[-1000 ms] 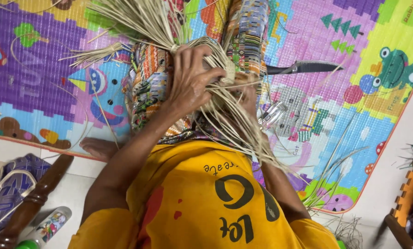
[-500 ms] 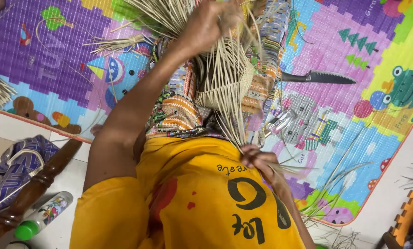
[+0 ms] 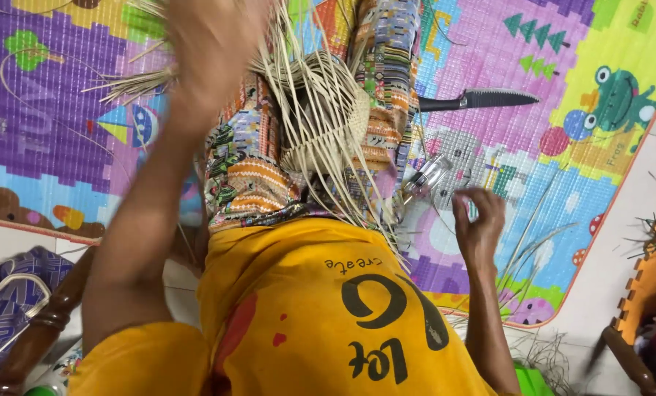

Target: A person is weaving and trimming dried straw strands to finish the brim of a handcrafted hat while sitting on the floor.

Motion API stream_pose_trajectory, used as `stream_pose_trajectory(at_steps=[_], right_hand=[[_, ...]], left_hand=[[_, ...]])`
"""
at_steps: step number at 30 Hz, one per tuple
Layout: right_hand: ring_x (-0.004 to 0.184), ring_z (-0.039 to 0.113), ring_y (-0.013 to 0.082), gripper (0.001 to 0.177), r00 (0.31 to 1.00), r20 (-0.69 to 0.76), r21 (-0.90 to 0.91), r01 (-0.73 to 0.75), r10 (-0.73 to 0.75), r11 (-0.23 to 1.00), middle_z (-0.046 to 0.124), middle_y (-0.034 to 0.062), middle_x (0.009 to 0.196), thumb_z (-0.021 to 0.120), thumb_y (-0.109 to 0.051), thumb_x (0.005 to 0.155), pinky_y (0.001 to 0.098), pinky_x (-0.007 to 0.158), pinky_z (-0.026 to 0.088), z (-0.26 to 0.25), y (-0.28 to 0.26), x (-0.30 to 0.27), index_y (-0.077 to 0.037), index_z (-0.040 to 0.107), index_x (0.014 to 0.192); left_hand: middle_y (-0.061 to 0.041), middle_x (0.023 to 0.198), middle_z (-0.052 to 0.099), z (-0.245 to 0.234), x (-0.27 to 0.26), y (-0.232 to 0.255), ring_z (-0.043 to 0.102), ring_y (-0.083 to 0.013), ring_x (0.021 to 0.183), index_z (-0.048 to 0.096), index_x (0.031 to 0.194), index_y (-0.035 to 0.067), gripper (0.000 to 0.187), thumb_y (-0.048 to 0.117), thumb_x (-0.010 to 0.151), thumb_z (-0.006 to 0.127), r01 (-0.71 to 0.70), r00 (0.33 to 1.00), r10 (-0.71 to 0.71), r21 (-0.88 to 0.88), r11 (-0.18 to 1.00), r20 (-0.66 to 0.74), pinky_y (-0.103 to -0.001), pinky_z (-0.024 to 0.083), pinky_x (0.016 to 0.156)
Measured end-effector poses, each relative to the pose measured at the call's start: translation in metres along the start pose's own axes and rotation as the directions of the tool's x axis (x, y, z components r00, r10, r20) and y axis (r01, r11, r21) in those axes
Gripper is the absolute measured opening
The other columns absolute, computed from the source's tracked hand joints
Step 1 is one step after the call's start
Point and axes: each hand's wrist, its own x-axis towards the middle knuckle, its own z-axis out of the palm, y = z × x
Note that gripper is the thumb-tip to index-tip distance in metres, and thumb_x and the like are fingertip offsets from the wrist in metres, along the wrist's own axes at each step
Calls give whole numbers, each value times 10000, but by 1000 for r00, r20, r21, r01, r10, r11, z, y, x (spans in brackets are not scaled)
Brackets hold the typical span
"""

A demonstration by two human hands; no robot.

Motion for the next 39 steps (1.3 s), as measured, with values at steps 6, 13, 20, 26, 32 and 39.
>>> stream_pose_trajectory(at_steps=[6, 13, 20, 26, 32, 39], right_hand=[[977, 681, 383, 164, 978, 17, 616, 152, -206, 773, 656, 232, 1045, 660, -46, 1031, 463, 822, 600, 33, -114, 100, 46, 739, 1141], [779, 627, 238, 169, 921, 30, 577, 302, -389, 759, 661, 150, 911, 725, -46, 975, 329, 620, 506, 56, -157, 138, -59, 790, 1131], [708, 695, 283, 56, 887, 57, 75, 454, -458, 888, 690, 133, 830, 767, -19, 887, 386, 584, 572, 51, -181, 140, -39, 799, 928], [691, 705, 260, 42, 898, -24, -53, 437, -439, 898, 660, 80, 811, 747, -32, 889, 375, 546, 588, 64, -184, 127, -68, 737, 908], [774, 726, 277, 72, 863, -57, -44, 500, -502, 865, 686, 95, 876, 777, -61, 875, 374, 583, 595, 81, -168, 130, -90, 762, 939], [632, 691, 233, 22, 905, -11, 92, 424, -425, 901, 671, 89, 763, 746, -47, 865, 308, 526, 565, 91, -160, 144, -67, 752, 859]], left_hand=[[-202, 1142, 700, 15, -76, 129, 678, -350, 1142, 683, 1178, 9, 367, 346, 1044, 631, -426, 816, 533, -390, 816, 223, -464, 494, 1083], [-215, 1231, 670, 34, -118, 115, 582, -401, 1299, 709, 1141, -24, 417, 367, 1040, 605, -529, 787, 598, -331, 781, 154, -485, 300, 1239], [-146, 1083, 689, 63, -137, 102, 682, -361, 1116, 716, 1024, 20, 207, 178, 1021, 582, -584, 773, 631, -468, 664, -70, -501, 437, 1160], [-147, 1090, 703, 64, -138, 101, 688, -349, 1103, 731, 1003, 8, 220, 143, 1015, 558, -585, 779, 616, -488, 647, -118, -501, 473, 1120], [-144, 1096, 699, 57, -131, 103, 686, -341, 1112, 728, 1016, 18, 230, 160, 1011, 548, -607, 765, 631, -469, 642, -127, -501, 471, 1129], [-111, 1010, 703, 61, -151, 109, 694, -308, 1031, 741, 966, 47, 169, 171, 980, 626, -593, 782, 612, -447, 670, -118, -507, 498, 1078]])
